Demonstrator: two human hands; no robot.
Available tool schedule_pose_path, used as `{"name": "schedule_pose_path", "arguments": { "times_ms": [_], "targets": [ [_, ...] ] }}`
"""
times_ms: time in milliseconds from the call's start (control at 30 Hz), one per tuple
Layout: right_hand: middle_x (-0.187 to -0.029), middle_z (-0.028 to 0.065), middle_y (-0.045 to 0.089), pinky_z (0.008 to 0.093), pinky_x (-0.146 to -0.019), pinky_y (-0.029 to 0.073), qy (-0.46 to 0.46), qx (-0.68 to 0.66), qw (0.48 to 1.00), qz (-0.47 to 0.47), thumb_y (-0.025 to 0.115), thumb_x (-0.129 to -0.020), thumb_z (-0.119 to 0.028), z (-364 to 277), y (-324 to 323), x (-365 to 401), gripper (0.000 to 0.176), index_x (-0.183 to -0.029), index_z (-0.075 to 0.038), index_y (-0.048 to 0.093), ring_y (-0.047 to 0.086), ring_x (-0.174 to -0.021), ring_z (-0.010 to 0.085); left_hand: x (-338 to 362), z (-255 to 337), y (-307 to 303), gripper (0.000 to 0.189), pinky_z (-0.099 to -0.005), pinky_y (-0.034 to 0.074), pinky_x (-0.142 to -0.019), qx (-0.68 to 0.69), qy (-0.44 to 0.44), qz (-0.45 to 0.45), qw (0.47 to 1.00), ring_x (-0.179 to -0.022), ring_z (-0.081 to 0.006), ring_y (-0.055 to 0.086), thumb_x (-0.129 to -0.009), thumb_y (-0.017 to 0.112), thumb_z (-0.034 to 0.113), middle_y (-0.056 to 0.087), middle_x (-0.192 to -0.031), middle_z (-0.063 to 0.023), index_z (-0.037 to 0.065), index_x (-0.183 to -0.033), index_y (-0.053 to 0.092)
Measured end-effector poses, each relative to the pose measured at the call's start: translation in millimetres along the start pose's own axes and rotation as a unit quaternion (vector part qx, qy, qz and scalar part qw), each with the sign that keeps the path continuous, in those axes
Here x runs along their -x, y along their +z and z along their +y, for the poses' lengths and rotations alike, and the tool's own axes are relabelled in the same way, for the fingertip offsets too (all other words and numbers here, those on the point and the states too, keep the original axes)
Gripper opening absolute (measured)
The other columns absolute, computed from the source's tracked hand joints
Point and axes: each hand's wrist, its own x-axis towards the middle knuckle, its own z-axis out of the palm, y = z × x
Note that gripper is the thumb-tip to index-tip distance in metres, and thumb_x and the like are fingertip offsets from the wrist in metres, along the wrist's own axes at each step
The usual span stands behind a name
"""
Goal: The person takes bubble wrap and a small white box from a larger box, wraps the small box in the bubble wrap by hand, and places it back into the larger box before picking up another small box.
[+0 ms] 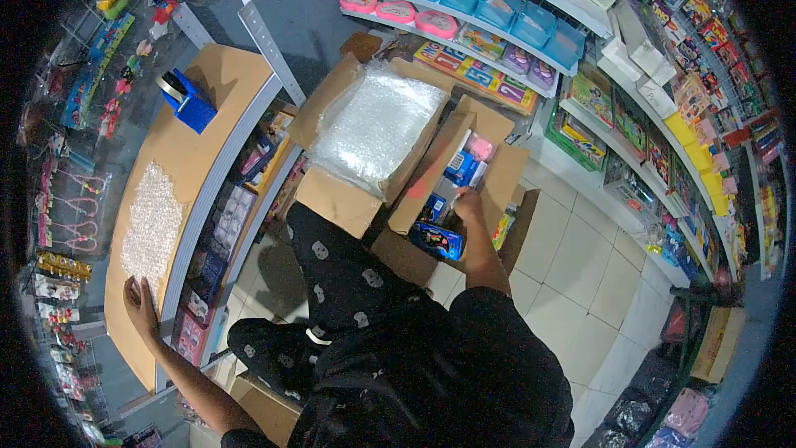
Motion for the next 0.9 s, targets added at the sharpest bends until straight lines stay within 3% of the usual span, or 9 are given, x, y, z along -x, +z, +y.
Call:
{"name": "schedule_pose_path", "arguments": {
  "times_ms": [133,233,333,433,533,633,667,767,900],
  "targets": [
    [-0.112,0.0177,0.075,0.0426,-0.086,0.056,-0.124,0.15,0.981,0.026,0.064,-0.082,-0.003,15.1,19.5,-10.8,0.021,-0.099,-0.005,0.076,0.072,-0.095,0.0356,-4.0,-12.0,-0.5,0.054,-0.0405,0.029,-0.125,0.017,0.0,0.004,1.0,-0.144,-0.0277,0.043,-0.101,0.071,0.023,0.052,-0.147,-0.02,-0.008,-0.14,0.051],
    [-0.109,0.0182,0.076,0.0372,-0.085,0.055,-0.236,0.214,0.946,0.062,0.062,-0.081,0.003,10.4,26.6,-11.0,0.038,-0.115,-0.007,0.075,0.071,-0.096,0.0355,-5.2,-14.4,-1.7,0.054,-0.0407,0.028,-0.125,0.011,-0.009,-0.001,1.0,-0.145,-0.0279,0.042,-0.102,0.071,0.023,0.052,-0.148,-0.0201,-0.008,-0.141,0.05],
    [-0.116,0.0236,0.072,0.0479,-0.093,0.053,-0.113,0.103,0.988,0.015,0.065,-0.082,-0.007,-0.3,39.7,-21.2,0.024,-0.103,-0.004,0.076,0.071,-0.103,0.0399,-4.7,-11.8,-2.9,0.054,-0.0408,0.027,-0.126,-0.006,-0.01,-0.005,1.0,-0.147,-0.0286,0.041,-0.102,0.07,0.022,0.051,-0.148,-0.0205,-0.008,-0.142,0.049],
    [-0.113,0.025,0.073,0.0464,-0.092,0.053,0.02,-0.11,0.991,-0.076,0.065,-0.084,-0.007,10.5,60.1,-36.8,0.025,-0.107,-0.003,0.075,0.071,-0.104,0.0398,-0.4,0.4,-2.1,0.054,-0.0413,0.026,-0.126,-0.025,-0.016,-0.005,1.0,-0.148,-0.0299,0.039,-0.102,0.07,0.022,0.05,-0.15,-0.0217,-0.008,-0.142,0.049],
    [-0.108,0.0204,0.075,0.0427,-0.086,0.055,0.028,-0.113,0.993,-0.032,0.07,-0.089,-0.014,18.7,72.9,-49.8,0.025,-0.112,-0.004,0.074,0.072,-0.099,0.0335,-1.3,-3.2,0.2,0.054,-0.042,0.026,-0.126,-0.002,-0.018,0.0,1.0,-0.149,-0.031,0.038,-0.102,0.07,0.021,0.048,-0.151,-0.0229,-0.009,-0.141,0.048],
    [-0.1,0.0096,0.073,0.0374,-0.073,0.056,0.053,-0.287,0.956,0.037,0.073,-0.09,-0.005,2.0,83.2,-67.8,0.025,-0.114,-0.002,0.07,0.067,-0.084,0.0191,-2.0,-6.1,-0.8,0.053,-0.0421,0.026,-0.126,0.006,-0.017,0.001,1.0,-0.149,-0.0309,0.038,-0.102,0.07,0.02,0.048,-0.151,-0.0236,-0.009,-0.141,0.048],
    [-0.103,0.0084,0.072,0.0367,-0.074,0.056,0.072,-0.289,0.954,0.033,0.074,-0.092,-0.007,-40.8,57.3,-50.7,0.036,-0.126,-0.004,0.064,0.067,-0.086,0.0203,-2.0,-5.8,-0.8,0.053,-0.042,0.026,-0.126,0.004,-0.018,0.0,1.0,-0.149,-0.0308,0.038,-0.102,0.07,0.02,0.049,-0.151,-0.0237,-0.009,-0.141,0.049],
    [-0.104,0.0068,0.069,0.0358,-0.074,0.056,0.089,-0.456,0.884,0.046,0.072,-0.093,-0.006,-44.4,59.6,-80.9,0.04,-0.131,-0.007,0.059,0.067,-0.089,0.0202,-0.1,-0.1,-0.8,0.051,-0.0416,0.027,-0.125,-0.017,-0.01,-0.001,1.0,-0.148,-0.0302,0.039,-0.102,0.07,0.019,0.049,-0.15,-0.0231,-0.009,-0.14,0.049],
    [-0.106,0.0053,0.066,0.0386,-0.074,0.056,0.046,-0.384,0.916,0.108,0.067,-0.097,-0.008,-14.0,78.7,-141.3,0.037,-0.132,-0.011,0.056,0.066,-0.093,0.0206,0.2,3.2,-0.7,0.05,-0.0412,0.029,-0.125,-0.011,-0.016,-0.001,1.0,-0.146,-0.0297,0.041,-0.102,0.069,0.018,0.05,-0.149,-0.0224,-0.009,-0.14,0.049]
  ]
}}
